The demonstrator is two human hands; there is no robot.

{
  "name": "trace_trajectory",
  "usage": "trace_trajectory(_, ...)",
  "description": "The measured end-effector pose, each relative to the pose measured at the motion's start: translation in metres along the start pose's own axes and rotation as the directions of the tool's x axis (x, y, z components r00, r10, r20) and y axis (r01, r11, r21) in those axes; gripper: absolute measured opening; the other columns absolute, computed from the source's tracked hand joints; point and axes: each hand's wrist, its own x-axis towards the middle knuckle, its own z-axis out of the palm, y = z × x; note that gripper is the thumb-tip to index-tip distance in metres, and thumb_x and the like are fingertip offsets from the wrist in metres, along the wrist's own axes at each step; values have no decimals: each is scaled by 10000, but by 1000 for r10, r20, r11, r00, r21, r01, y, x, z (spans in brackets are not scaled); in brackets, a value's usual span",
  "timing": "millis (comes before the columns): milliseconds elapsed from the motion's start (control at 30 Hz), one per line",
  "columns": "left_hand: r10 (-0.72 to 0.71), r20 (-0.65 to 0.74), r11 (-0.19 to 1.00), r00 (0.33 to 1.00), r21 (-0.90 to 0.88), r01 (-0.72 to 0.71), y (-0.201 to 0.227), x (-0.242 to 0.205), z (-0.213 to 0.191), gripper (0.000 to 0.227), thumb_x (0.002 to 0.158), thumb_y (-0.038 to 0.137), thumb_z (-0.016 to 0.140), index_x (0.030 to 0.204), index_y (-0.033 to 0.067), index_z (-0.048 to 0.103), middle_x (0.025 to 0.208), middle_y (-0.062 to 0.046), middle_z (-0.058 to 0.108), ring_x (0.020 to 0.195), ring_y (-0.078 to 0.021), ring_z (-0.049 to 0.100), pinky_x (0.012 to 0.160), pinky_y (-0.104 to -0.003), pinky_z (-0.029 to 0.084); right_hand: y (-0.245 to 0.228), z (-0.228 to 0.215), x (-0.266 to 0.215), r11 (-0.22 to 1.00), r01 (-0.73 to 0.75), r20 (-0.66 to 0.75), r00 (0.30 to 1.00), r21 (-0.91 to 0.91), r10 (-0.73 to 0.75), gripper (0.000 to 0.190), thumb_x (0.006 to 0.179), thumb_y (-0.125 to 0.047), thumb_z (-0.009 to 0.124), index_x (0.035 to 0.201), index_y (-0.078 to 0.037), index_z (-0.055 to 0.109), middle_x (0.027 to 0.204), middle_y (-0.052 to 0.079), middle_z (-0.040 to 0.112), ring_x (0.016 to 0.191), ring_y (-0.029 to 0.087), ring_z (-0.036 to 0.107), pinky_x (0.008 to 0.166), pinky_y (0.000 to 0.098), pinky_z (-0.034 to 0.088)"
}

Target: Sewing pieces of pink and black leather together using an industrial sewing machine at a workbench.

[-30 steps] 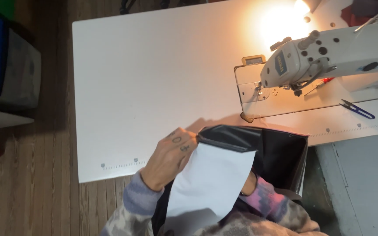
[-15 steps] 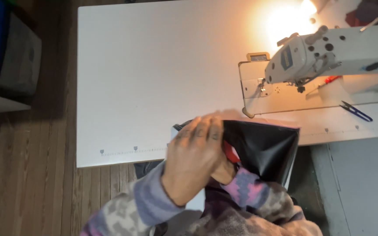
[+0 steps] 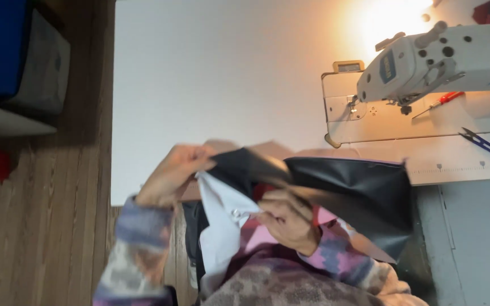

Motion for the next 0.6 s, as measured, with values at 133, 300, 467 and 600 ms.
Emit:
trace_trajectory(133, -45, -127, 993, 991, 103, 58, 11, -2, -32, 159, 956, 142, 651, 897, 30, 747, 763, -29, 728, 661, -111, 657, 632, -250, 560, 10, 25, 16, 989, 104, 61, 993, -109, -98, 256, 855, -72, 838, 1056, -39, 685, 1021, 94, 703, 931, 211, 721, 779, 331, 605)
trace_trajectory(300, 487, -335, 67, 807, 935, 348, 95, -10, 17, 244, 1083, 278, 633, 1037, 65, 741, 932, -144, 746, 845, -332, 686, 711, -455, 521, 20, 78, 60, 979, 152, 351, 931, -134, -96, 277, 1021, -130, 724, 1271, -37, 650, 1231, 77, 646, 1086, 213, 666, 880, 357, 572)
trace_trajectory(467, 754, 302, -271, 583, 952, -143, 78, 20, 84, 731, 858, 305, 688, 1505, 48, 465, 1466, -171, 571, 1234, -346, 621, 983, -509, 474, 49, 148, 49, 834, -345, 414, 897, 431, 157, 371, 962, -109, 627, 1329, -110, 575, 1315, 47, 613, 1258, 199, 596, 1083, 342, 520)
trace_trajectory(600, 701, 444, -371, 558, 895, -247, 66, 74, 114, 967, 573, 416, 759, 1447, 82, 517, 1369, -159, 624, 1199, -364, 635, 1018, -568, 380, 57, 157, 44, 507, -576, 603, 787, 641, 131, 359, 986, -173, 602, 1337, -105, 567, 1334, 56, 614, 1267, 226, 591, 1121, 371, 485)
